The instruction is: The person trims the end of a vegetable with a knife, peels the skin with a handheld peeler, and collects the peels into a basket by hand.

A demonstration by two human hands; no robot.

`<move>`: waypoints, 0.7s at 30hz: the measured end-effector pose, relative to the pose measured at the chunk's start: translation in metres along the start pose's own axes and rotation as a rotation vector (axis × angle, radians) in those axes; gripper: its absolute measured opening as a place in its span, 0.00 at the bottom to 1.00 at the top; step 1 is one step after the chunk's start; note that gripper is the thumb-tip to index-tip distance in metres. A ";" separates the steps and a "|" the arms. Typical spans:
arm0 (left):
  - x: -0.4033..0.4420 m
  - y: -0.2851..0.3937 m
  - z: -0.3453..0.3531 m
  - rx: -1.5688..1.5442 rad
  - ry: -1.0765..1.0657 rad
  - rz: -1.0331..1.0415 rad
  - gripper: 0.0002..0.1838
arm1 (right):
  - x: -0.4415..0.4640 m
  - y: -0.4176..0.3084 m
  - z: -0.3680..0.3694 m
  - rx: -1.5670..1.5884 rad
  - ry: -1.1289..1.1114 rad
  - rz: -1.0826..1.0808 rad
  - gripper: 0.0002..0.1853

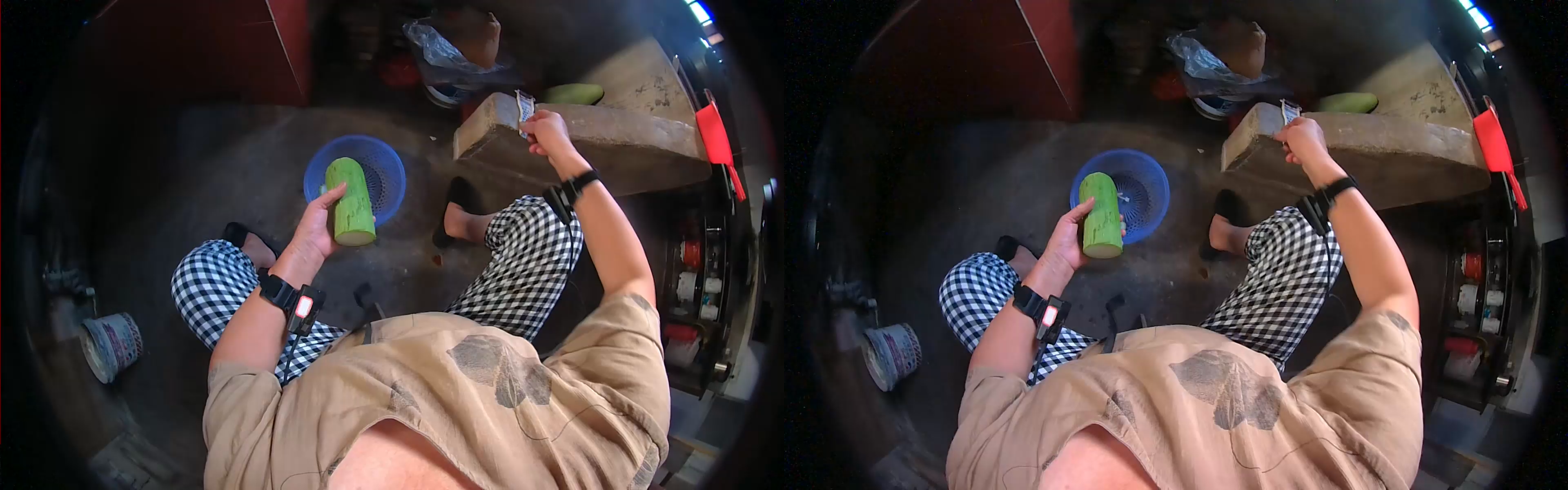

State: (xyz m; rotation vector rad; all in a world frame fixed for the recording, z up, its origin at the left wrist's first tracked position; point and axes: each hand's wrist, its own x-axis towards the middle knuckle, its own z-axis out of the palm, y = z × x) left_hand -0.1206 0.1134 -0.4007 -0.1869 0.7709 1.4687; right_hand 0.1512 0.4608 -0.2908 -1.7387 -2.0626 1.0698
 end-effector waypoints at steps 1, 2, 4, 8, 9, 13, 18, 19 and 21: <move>0.003 0.001 -0.003 -0.004 0.014 -0.032 0.29 | 0.029 0.025 0.009 0.022 0.052 0.092 0.11; 0.004 0.002 -0.006 -0.008 0.025 -0.060 0.28 | 0.059 0.053 0.017 0.043 0.106 0.178 0.11; 0.008 0.001 -0.014 0.016 0.042 -0.063 0.28 | 0.092 0.095 0.032 0.138 0.203 0.339 0.12; 0.009 -0.002 -0.017 0.042 0.178 -0.026 0.29 | 0.108 0.118 0.043 0.401 0.332 0.539 0.15; 0.010 -0.002 -0.020 0.059 0.194 -0.030 0.30 | 0.111 0.120 0.045 0.459 0.358 0.560 0.16; 0.009 -0.001 -0.023 0.092 0.185 -0.037 0.31 | 0.132 0.122 0.039 0.482 0.263 0.642 0.19; 0.005 0.006 -0.011 0.089 0.140 -0.060 0.31 | 0.172 0.156 0.040 0.574 0.117 0.778 0.13; 0.005 0.006 -0.009 0.104 0.142 -0.047 0.31 | 0.176 0.158 0.039 0.670 0.118 0.710 0.11; 0.008 0.003 -0.009 0.111 0.145 -0.042 0.30 | 0.180 0.161 0.038 0.856 0.120 0.573 0.07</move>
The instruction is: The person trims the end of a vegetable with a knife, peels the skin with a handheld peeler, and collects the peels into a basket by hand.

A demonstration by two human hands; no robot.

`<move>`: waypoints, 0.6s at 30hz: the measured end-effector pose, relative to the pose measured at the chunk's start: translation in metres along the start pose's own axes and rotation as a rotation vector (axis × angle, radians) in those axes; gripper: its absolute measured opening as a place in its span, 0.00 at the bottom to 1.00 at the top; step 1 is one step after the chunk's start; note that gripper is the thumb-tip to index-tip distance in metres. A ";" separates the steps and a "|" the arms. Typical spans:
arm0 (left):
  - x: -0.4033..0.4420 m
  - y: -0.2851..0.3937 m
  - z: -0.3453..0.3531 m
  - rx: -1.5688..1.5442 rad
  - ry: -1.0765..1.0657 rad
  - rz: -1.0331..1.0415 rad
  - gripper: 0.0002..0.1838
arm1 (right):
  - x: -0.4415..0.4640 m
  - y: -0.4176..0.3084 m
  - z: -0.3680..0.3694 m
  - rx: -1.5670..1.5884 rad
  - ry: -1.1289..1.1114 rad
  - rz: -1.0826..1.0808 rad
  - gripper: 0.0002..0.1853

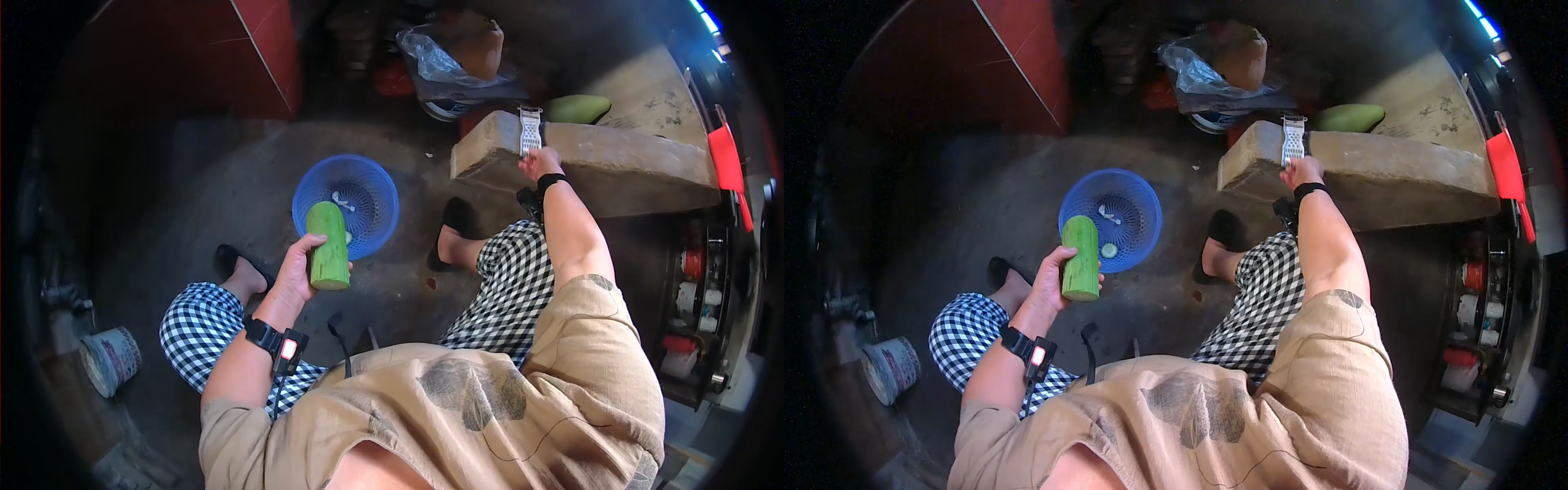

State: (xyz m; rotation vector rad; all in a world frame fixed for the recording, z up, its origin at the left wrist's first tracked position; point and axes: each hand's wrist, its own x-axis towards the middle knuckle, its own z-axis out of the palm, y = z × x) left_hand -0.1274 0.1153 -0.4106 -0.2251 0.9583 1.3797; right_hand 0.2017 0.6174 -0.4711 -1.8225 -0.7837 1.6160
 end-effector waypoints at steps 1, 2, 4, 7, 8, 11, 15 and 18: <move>0.002 -0.001 -0.002 -0.005 0.001 -0.003 0.30 | -0.013 -0.007 0.009 0.006 -0.013 -0.055 0.04; 0.004 -0.003 -0.004 -0.009 0.002 -0.001 0.30 | -0.027 -0.013 0.017 -0.036 0.032 -0.210 0.04; 0.010 -0.006 -0.008 -0.012 -0.002 -0.016 0.30 | -0.073 -0.029 0.043 -0.113 0.114 -0.527 0.04; 0.009 -0.006 -0.002 0.021 0.003 0.025 0.28 | -0.165 -0.038 0.071 -0.050 -0.179 -0.748 0.04; 0.008 -0.007 0.000 0.035 0.012 0.044 0.27 | -0.199 -0.035 0.077 -0.025 -0.305 -0.787 0.05; 0.005 -0.002 0.005 0.030 -0.071 0.062 0.28 | -0.301 -0.013 0.085 -0.151 -0.465 -0.859 0.04; -0.009 0.002 0.017 0.102 -0.169 0.214 0.34 | -0.376 0.027 0.083 -0.143 -0.669 -0.812 0.04; -0.014 0.006 0.017 0.125 -0.301 0.254 0.35 | -0.383 0.045 0.085 -0.115 -0.768 -0.695 0.03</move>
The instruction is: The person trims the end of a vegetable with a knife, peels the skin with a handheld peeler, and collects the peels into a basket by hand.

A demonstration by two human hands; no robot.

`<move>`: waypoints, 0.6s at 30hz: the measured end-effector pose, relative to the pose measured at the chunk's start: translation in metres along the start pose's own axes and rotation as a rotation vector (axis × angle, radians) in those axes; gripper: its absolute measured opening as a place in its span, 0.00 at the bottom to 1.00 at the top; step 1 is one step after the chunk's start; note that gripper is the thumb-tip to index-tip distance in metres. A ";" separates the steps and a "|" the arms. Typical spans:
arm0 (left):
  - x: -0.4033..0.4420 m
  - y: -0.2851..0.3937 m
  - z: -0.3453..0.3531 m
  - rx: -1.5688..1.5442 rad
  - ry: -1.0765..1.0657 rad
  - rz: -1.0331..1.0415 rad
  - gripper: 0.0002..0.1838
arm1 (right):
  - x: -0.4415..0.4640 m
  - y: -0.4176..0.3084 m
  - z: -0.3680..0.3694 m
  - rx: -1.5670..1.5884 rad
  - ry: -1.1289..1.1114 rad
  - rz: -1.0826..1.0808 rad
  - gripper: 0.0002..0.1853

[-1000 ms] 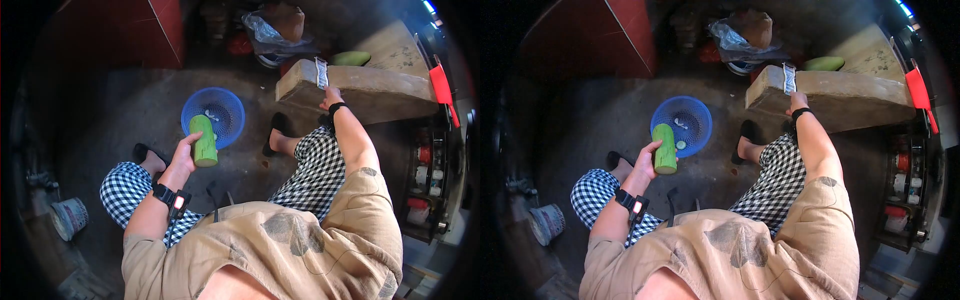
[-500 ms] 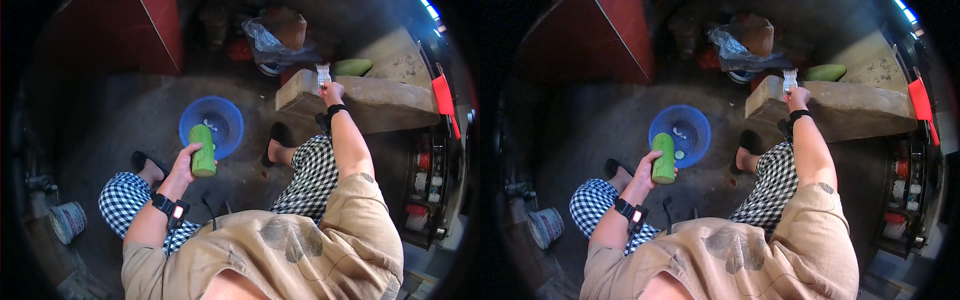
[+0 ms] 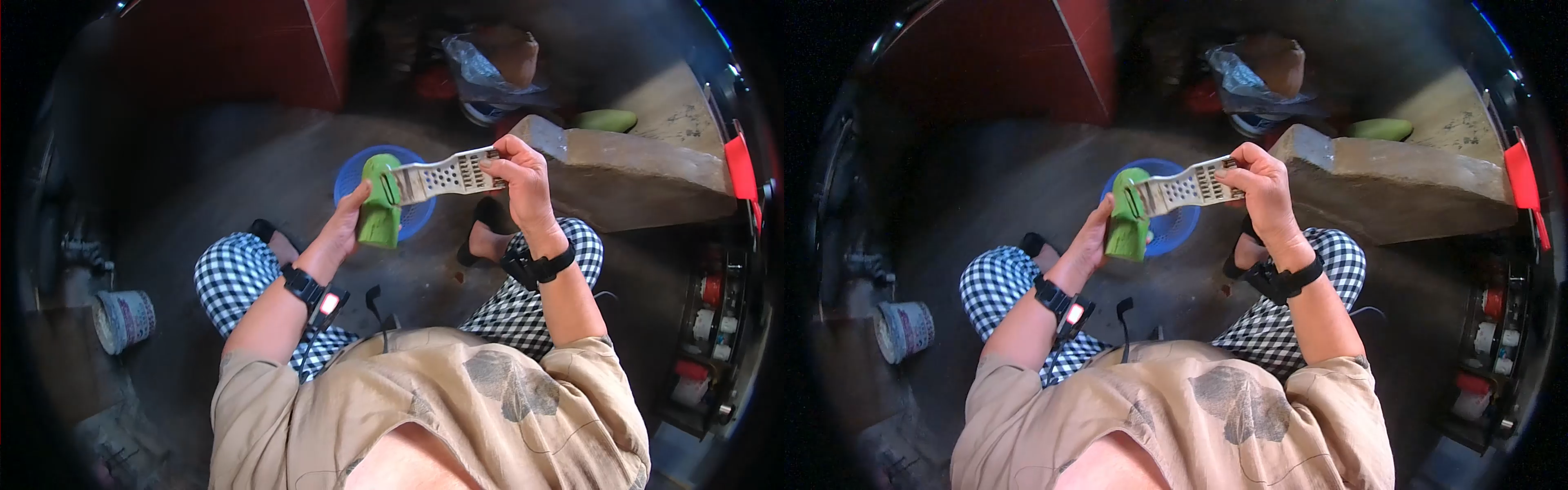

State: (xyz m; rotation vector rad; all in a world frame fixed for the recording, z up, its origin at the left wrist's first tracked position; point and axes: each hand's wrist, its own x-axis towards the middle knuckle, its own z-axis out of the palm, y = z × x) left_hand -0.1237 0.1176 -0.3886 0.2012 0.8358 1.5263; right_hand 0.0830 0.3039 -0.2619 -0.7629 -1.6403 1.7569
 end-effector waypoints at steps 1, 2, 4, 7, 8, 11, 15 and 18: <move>0.000 0.002 -0.002 -0.001 -0.052 -0.004 0.36 | 0.000 0.004 0.000 0.010 -0.015 0.035 0.03; 0.001 0.002 -0.004 0.022 -0.065 0.007 0.36 | 0.000 0.010 0.000 0.024 -0.034 0.079 0.02; -0.001 -0.001 -0.005 0.064 -0.080 0.016 0.36 | 0.004 0.013 -0.002 0.015 -0.030 0.109 0.01; -0.007 -0.001 0.010 0.067 -0.027 -0.009 0.34 | 0.009 0.016 -0.006 0.036 -0.064 0.128 0.03; -0.008 -0.001 0.015 0.110 0.011 -0.003 0.33 | 0.010 0.016 -0.005 0.022 -0.071 0.117 0.03; -0.013 0.001 0.025 0.214 0.100 0.003 0.30 | 0.015 0.020 0.001 -0.001 -0.105 0.103 0.06; -0.017 0.004 0.025 0.210 0.116 -0.041 0.29 | 0.024 0.031 0.004 0.087 -0.163 0.201 0.11; -0.015 0.005 0.029 0.180 0.123 -0.034 0.28 | 0.025 0.026 0.001 0.223 -0.220 0.211 0.13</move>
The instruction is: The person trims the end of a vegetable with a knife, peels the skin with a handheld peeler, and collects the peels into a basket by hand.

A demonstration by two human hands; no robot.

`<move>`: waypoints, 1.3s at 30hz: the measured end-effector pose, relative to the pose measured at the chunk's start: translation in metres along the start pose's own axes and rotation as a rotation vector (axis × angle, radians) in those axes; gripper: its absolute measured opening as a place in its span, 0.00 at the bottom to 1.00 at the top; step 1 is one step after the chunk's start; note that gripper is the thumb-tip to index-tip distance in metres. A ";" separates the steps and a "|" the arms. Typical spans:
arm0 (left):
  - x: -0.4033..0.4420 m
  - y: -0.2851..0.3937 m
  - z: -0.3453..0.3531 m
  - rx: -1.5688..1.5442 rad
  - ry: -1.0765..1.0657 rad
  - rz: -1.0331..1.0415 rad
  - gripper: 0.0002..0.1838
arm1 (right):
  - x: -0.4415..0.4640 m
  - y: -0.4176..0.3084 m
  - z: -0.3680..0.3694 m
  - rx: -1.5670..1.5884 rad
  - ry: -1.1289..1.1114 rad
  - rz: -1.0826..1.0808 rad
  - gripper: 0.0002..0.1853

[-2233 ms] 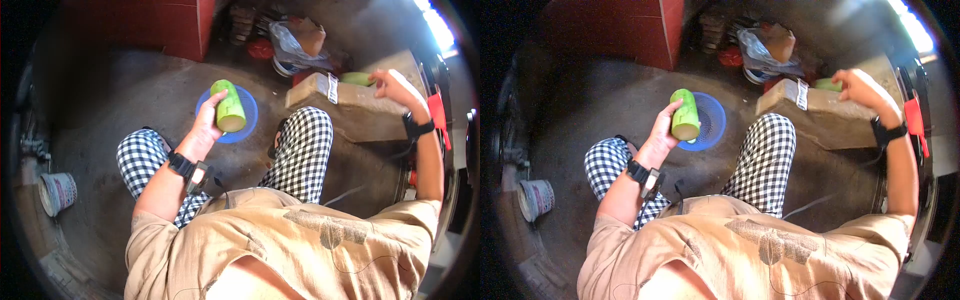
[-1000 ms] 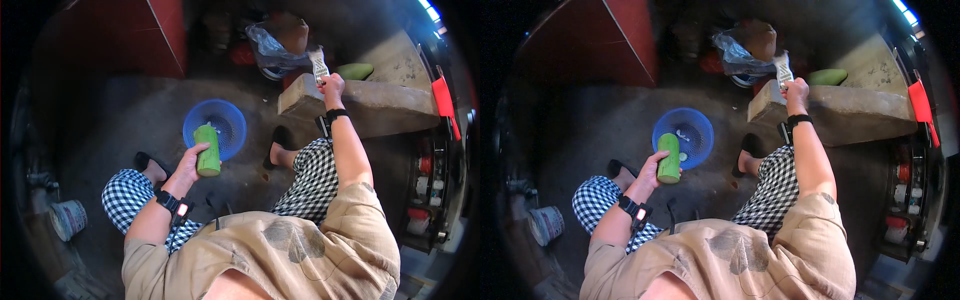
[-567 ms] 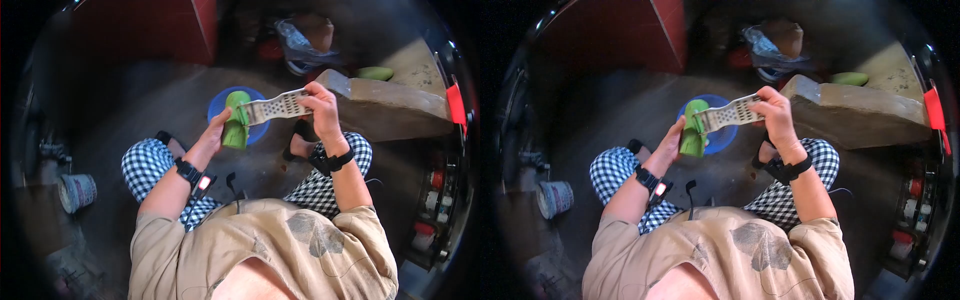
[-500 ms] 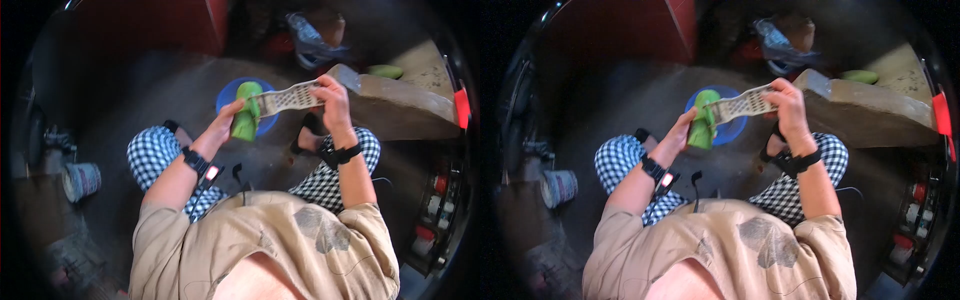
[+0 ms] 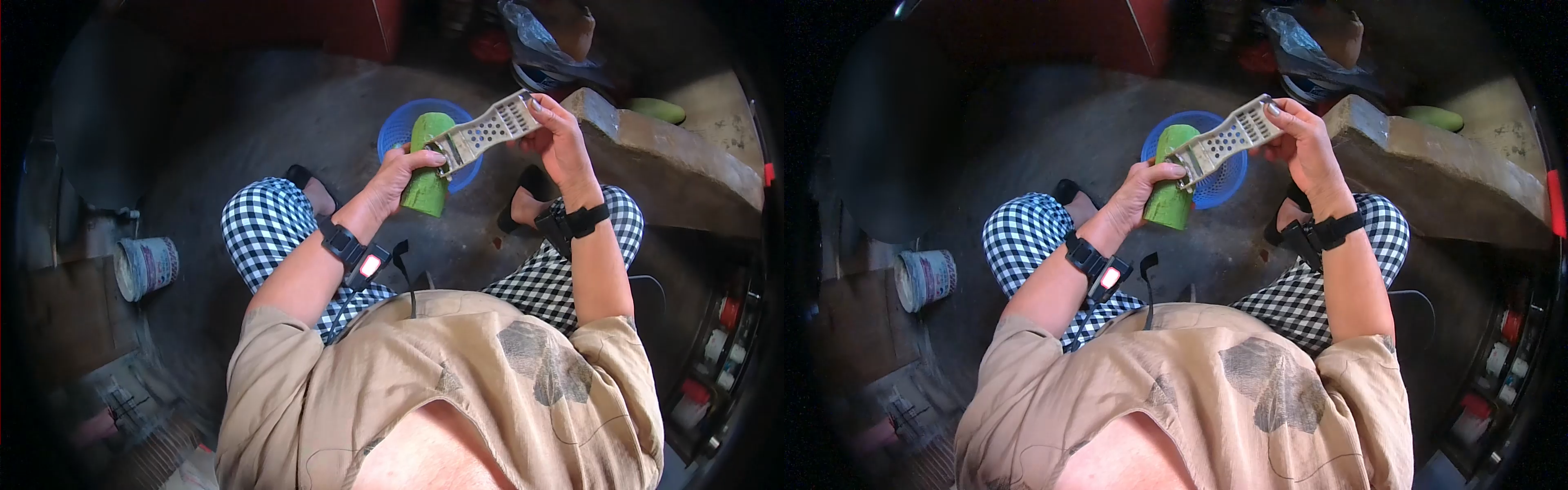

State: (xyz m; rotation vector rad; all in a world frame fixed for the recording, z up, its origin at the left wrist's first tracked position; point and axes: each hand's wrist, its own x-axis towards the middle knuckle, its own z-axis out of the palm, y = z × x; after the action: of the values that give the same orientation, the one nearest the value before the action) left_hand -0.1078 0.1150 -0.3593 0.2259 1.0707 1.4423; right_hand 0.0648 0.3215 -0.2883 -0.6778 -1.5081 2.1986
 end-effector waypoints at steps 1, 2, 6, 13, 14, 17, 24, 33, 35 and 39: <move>0.000 0.000 0.002 -0.009 0.009 0.010 0.28 | -0.001 -0.002 0.000 0.041 -0.036 -0.010 0.14; 0.000 -0.002 0.003 0.010 0.026 0.031 0.28 | -0.001 -0.002 0.000 0.015 -0.032 -0.015 0.14; 0.000 -0.003 0.006 0.051 0.067 0.085 0.27 | 0.000 0.005 -0.001 -0.071 0.000 -0.028 0.18; 0.001 0.000 0.003 -0.044 -0.029 -0.076 0.25 | -0.015 -0.017 0.015 -0.077 -0.133 -0.185 0.38; 0.000 0.000 0.002 -0.056 -0.069 -0.115 0.25 | -0.017 -0.020 0.016 -0.077 -0.182 -0.210 0.40; -0.004 0.001 0.004 -0.106 -0.180 -0.225 0.24 | -0.015 -0.025 0.001 -0.295 -0.119 -0.260 0.34; 0.000 -0.013 -0.001 -0.157 -0.309 -0.389 0.24 | -0.038 -0.046 0.008 -0.977 -0.156 -0.629 0.28; -0.003 -0.015 0.002 -0.231 -0.295 -0.296 0.28 | -0.028 -0.043 -0.009 -0.698 -0.270 -0.421 0.14; -0.004 -0.012 0.004 -0.264 -0.317 -0.276 0.28 | -0.031 -0.049 0.000 -0.684 -0.342 -0.397 0.17; -0.006 -0.012 0.004 -0.303 -0.287 -0.270 0.30 | -0.034 -0.048 0.010 -0.768 -0.318 -0.441 0.17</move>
State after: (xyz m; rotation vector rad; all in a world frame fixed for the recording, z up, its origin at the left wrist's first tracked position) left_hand -0.0956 0.1096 -0.3631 0.0636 0.6139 1.2627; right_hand 0.0885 0.3118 -0.2350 -0.1502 -2.4190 1.4101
